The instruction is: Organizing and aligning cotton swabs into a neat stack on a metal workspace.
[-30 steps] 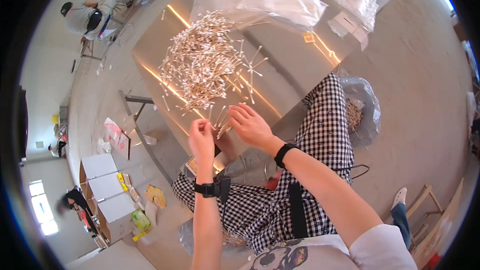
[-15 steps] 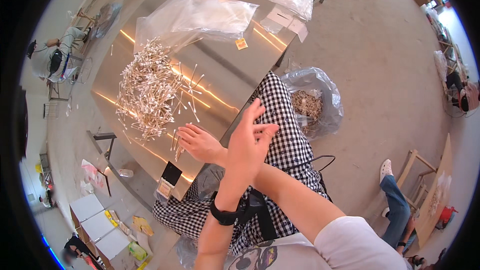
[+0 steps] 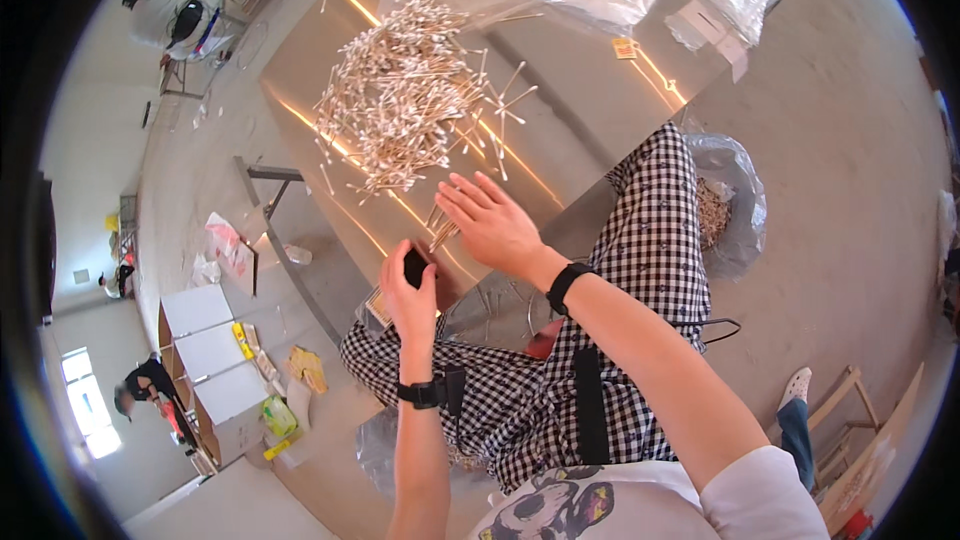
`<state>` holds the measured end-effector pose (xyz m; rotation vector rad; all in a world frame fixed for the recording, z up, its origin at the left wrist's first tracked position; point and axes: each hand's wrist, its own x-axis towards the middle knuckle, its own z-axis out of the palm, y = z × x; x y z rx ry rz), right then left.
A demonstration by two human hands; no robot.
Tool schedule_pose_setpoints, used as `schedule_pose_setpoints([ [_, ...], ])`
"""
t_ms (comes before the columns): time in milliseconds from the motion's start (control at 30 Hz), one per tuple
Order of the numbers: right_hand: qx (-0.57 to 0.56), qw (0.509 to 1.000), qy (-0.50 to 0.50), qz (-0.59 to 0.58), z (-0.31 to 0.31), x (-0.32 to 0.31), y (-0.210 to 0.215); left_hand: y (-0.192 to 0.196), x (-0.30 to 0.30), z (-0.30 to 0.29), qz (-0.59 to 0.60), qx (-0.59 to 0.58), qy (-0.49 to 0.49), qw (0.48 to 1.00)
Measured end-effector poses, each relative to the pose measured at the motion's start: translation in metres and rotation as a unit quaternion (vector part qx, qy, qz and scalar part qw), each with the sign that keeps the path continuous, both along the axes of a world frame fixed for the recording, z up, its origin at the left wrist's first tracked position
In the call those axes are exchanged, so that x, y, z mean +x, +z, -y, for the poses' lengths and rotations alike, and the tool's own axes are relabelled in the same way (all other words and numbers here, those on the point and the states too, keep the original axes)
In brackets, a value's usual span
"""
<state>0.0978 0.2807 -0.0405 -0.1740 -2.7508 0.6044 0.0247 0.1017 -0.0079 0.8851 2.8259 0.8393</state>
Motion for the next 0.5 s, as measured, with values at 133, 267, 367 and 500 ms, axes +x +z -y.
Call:
schedule_pose_setpoints([
  [133,0.017,1.000,-0.001,-0.001,-0.002,0.000,-0.002,-0.008,-0.002,-0.020,0.018,0.038,-0.043,0.998],
  [267,-0.049,0.998,-0.019,-0.038,-0.002,-0.001,-0.003,-0.007,-0.009,-0.042,-0.009,0.051,-0.091,0.995],
  [367,-0.091,0.993,-0.054,-0.062,0.002,-0.005,-0.003,-0.011,-0.014,-0.047,0.058,0.079,-0.095,0.991],
  [500,-0.112,0.988,-0.084,-0.066,-0.003,-0.002,-0.009,-0.007,-0.004,-0.063,0.071,0.074,-0.126,0.987],
])
